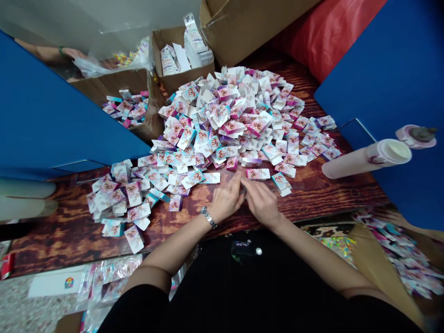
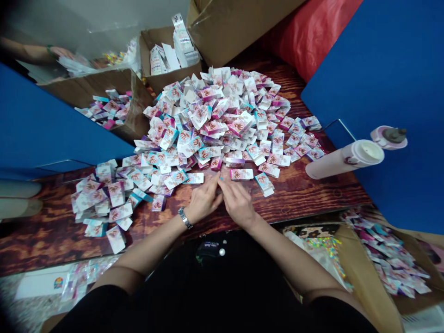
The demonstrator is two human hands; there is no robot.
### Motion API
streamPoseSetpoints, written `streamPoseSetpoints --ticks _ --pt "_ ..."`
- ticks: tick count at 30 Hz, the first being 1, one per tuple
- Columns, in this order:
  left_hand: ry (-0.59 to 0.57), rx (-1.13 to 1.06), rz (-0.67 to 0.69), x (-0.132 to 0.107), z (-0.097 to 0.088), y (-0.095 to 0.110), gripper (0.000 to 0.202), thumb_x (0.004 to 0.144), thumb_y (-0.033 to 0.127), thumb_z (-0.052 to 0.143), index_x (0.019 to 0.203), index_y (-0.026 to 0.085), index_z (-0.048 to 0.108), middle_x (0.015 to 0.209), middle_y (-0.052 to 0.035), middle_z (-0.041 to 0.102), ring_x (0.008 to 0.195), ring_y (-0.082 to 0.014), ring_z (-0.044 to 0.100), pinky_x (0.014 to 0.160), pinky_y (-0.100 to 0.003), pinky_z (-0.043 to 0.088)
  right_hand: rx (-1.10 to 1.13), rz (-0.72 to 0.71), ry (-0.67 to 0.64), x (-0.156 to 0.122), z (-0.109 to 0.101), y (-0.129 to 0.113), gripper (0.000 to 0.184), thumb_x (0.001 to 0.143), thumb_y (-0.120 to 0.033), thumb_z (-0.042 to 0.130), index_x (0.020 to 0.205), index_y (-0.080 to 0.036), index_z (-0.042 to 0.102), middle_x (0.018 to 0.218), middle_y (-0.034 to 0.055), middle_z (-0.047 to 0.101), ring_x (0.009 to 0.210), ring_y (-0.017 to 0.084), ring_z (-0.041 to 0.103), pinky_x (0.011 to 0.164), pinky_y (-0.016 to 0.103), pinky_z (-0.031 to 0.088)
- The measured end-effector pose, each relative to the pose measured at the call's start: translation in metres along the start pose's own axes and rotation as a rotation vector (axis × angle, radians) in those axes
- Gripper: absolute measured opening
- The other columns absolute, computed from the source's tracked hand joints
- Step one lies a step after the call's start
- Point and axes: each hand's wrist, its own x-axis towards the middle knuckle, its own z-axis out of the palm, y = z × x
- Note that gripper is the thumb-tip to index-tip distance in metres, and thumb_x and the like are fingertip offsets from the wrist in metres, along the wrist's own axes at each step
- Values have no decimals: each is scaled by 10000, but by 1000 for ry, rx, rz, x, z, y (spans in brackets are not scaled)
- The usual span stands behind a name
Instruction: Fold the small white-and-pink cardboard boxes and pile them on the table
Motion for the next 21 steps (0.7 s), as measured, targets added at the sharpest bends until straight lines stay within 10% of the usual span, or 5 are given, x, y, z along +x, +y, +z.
streamPoseSetpoints --ticks 11,15,21 --pt "-174 49 -85 -6 1 -4 593 898 237 492 1440 91 298 1232 -174 629 1021 -247 674 811 -347 567 166 53 -96 -11 12 10 379 950 -182 473 1320 -164 554 1165 112 659 1086 225 622 973 392 513" --pt "-110 -13 -89 -3 -1 -7 672 875 252 529 1476 127 257 1271 -146 616 1020 -238 672 820 -338 564 339 313 -105 -7 8 11 459 940 -294 551 1385 -202 488 1289 91 601 1127 209 614 966 346 522" --pt "52 -60 7 2 -2 -5 683 888 236 489 1498 105 210 1286 -166 600 1150 -224 612 912 -326 538 237 236 -71 -4 7 8 399 980 -252 473 1366 -176 537 1291 86 607 1149 202 612 1017 326 492"
